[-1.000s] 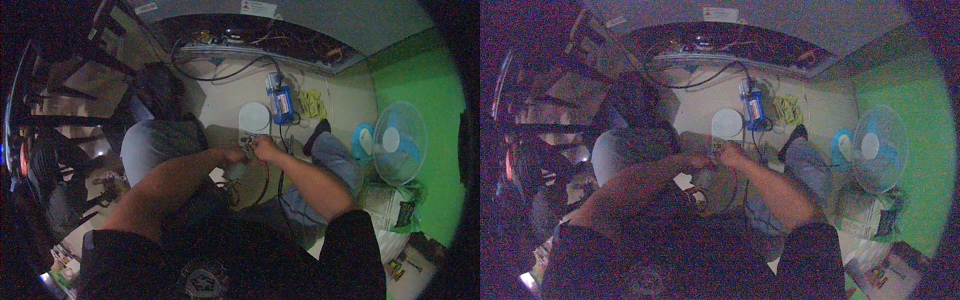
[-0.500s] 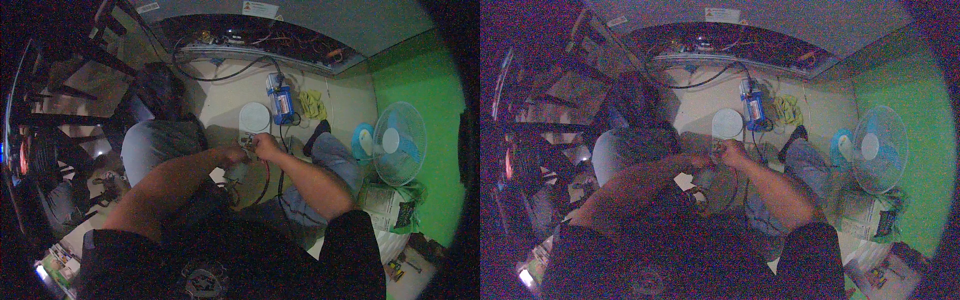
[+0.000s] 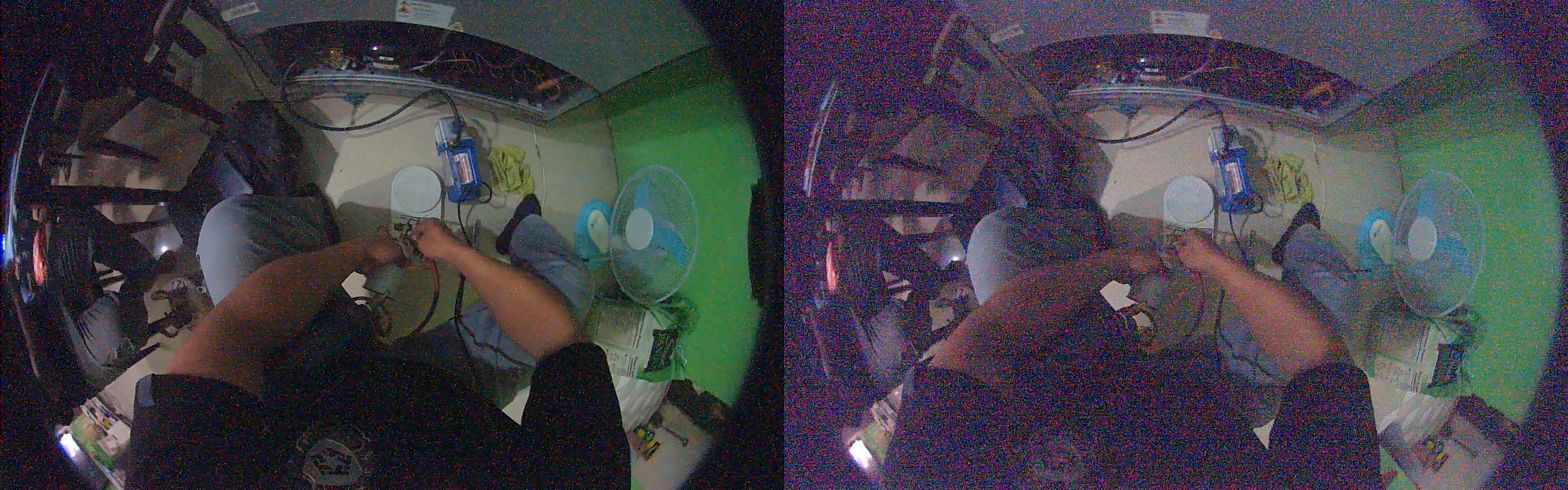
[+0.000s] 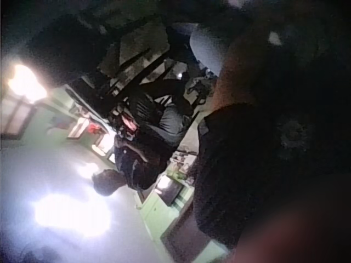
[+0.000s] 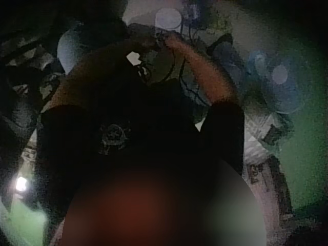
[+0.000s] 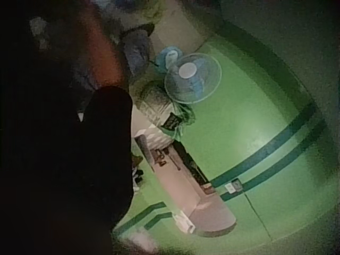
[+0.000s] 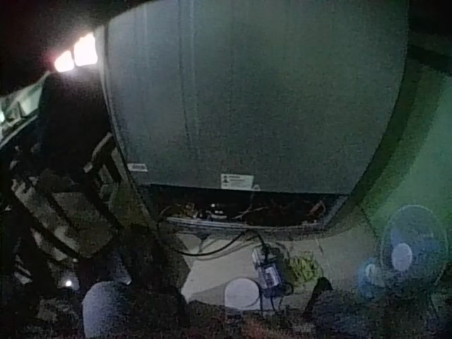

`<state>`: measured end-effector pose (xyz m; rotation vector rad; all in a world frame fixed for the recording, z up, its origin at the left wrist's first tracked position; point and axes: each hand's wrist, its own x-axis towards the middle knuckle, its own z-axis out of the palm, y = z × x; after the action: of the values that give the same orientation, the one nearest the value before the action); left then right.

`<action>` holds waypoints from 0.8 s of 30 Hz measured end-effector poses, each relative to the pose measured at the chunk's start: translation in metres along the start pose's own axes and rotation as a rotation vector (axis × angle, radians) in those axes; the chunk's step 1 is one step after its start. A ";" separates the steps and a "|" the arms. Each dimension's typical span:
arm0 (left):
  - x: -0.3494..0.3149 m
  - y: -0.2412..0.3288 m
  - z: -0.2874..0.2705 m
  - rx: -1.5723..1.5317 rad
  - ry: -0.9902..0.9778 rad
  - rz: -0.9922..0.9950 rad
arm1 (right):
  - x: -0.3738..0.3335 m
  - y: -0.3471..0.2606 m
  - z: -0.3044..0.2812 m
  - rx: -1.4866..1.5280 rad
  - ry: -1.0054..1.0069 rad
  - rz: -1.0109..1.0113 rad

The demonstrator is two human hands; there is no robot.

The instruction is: The person sits on the floor and assembles a gas cylinder system. They use pliers to adjust a brass fitting, connect a red hose to a white regulator, and tighten the connections by hand.

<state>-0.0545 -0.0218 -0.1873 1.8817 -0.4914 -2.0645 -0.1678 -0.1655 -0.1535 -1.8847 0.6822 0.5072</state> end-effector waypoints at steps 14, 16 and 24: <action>-0.006 0.006 0.000 -0.012 0.039 -0.023 | 0.010 0.013 0.001 -0.233 0.080 -0.114; -0.009 0.008 0.000 -0.015 0.046 -0.027 | 0.008 0.008 -0.001 -0.183 0.071 -0.077; -0.014 0.011 -0.001 -0.013 0.091 -0.044 | 0.007 0.003 -0.005 -0.203 0.034 -0.056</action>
<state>-0.0522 -0.0258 -0.1695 1.9861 -0.4166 -1.9932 -0.1641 -0.1723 -0.1578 -2.1007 0.6166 0.5252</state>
